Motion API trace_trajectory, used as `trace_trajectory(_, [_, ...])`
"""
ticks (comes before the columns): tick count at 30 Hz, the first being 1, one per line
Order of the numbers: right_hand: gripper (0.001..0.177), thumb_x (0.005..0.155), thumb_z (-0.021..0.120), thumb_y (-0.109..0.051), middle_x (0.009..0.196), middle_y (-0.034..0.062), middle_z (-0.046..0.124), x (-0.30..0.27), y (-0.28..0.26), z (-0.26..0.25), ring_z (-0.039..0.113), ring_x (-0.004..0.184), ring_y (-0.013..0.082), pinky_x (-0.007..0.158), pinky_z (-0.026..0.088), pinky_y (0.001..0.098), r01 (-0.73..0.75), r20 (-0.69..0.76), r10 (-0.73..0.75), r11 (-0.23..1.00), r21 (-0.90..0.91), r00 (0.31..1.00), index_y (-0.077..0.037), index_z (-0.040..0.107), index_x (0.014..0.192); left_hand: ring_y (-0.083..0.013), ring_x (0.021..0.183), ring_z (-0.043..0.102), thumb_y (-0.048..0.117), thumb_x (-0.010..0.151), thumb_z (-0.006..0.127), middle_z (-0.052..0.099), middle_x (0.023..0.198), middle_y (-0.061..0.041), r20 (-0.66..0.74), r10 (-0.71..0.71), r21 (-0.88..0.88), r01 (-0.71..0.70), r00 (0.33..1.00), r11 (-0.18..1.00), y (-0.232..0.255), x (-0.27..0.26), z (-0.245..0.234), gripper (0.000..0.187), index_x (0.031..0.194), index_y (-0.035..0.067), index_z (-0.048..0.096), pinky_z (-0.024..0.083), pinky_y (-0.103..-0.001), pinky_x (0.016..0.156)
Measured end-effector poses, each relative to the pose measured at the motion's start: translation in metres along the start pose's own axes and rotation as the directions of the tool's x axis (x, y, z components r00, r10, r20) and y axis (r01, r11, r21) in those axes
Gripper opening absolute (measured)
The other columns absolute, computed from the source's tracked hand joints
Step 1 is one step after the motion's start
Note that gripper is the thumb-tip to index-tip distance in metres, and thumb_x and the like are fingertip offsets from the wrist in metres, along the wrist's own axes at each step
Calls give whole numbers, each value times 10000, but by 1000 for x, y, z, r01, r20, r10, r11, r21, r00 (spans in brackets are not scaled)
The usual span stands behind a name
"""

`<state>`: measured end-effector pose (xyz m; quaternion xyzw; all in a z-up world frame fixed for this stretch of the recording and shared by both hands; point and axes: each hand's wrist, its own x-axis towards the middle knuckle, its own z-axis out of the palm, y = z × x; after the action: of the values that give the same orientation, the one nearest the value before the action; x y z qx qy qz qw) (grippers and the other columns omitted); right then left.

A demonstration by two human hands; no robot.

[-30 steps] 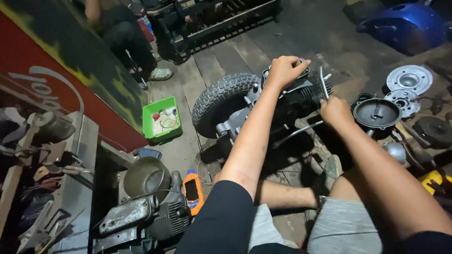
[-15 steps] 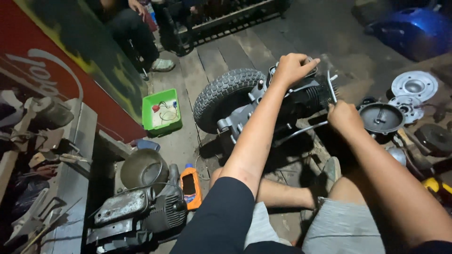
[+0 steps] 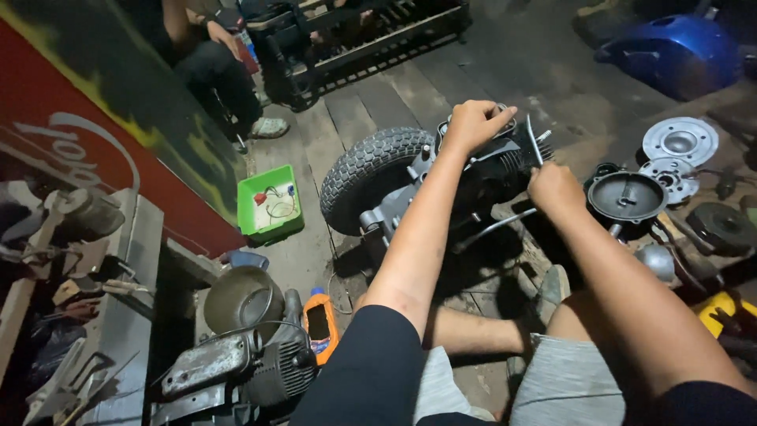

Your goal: The person scrubs the cylinder head of a small engine with a wire brush. They then wipe the surface with a cloth to remove debris.

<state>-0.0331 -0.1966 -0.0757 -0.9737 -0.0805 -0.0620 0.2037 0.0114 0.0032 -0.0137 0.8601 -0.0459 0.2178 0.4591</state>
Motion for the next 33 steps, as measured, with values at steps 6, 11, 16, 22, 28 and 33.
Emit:
trace_trajectory(6, [441, 1082, 480, -230, 917, 370, 736, -25, -6, -22, 748, 889, 500, 687, 619, 573, -27, 72, 30, 999, -45, 997, 126, 739, 1070, -406, 717, 722, 493, 747, 690, 665, 565, -124, -24, 8, -9, -8, 1000, 1000, 6, -4, -1, 386, 579, 148, 651, 569, -467, 699])
trace_trajectory(11, [398, 1078, 508, -211, 905, 347, 743, -8, -2, -2, 752, 887, 493, 702, 621, 564, 24, 4, -23, 997, -67, 1000, 115, 735, 1051, -361, 688, 722, 484, 757, 698, 672, 559, -100, 2, 5, -21, -5, 1000, 1000, 7, -6, -3, 372, 591, 153, 666, 569, -429, 692])
trace_trajectory(16, [379, 1045, 522, -220, 895, 344, 741, -25, -5, -18, 751, 896, 485, 700, 624, 558, -6, 22, 7, 998, -59, 1000, 98, 729, 1035, -375, 726, 725, 530, 752, 689, 682, 592, -111, 3, -1, 10, 1, 1000, 1000, 10, -4, -8, 397, 609, 160, 675, 567, -443, 702])
trace_trajectory(22, [421, 1015, 505, -246, 951, 348, 749, -5, 1, -2, 743, 935, 503, 746, 611, 582, -86, 52, 88, 996, -41, 995, 92, 751, 1065, -366, 746, 729, 554, 757, 692, 689, 605, -103, 34, -9, 38, 8, 999, 999, 7, -7, -7, 414, 626, 161, 687, 573, -429, 721])
trace_trajectory(28, [605, 934, 623, -259, 1202, 445, 644, 13, 37, 8, 629, 1163, 582, 921, 522, 680, -201, 126, 182, 966, 164, 975, 110, 500, 1397, -368, 711, 721, 522, 782, 698, 665, 577, -106, -5, 22, 14, -22, 1000, 1000, 6, -5, -5, 419, 608, 142, 663, 568, -426, 705])
trace_trajectory(33, [571, 1059, 540, -302, 1320, 342, 671, 10, 46, -1, 603, 1266, 516, 1055, 480, 595, -39, 136, 27, 996, 83, 990, -218, 443, 1615, -385, 775, 726, 545, 742, 688, 684, 611, -121, 13, 20, 44, -21, 1000, 999, 10, -1, -6, 411, 610, 156, 667, 575, -458, 738])
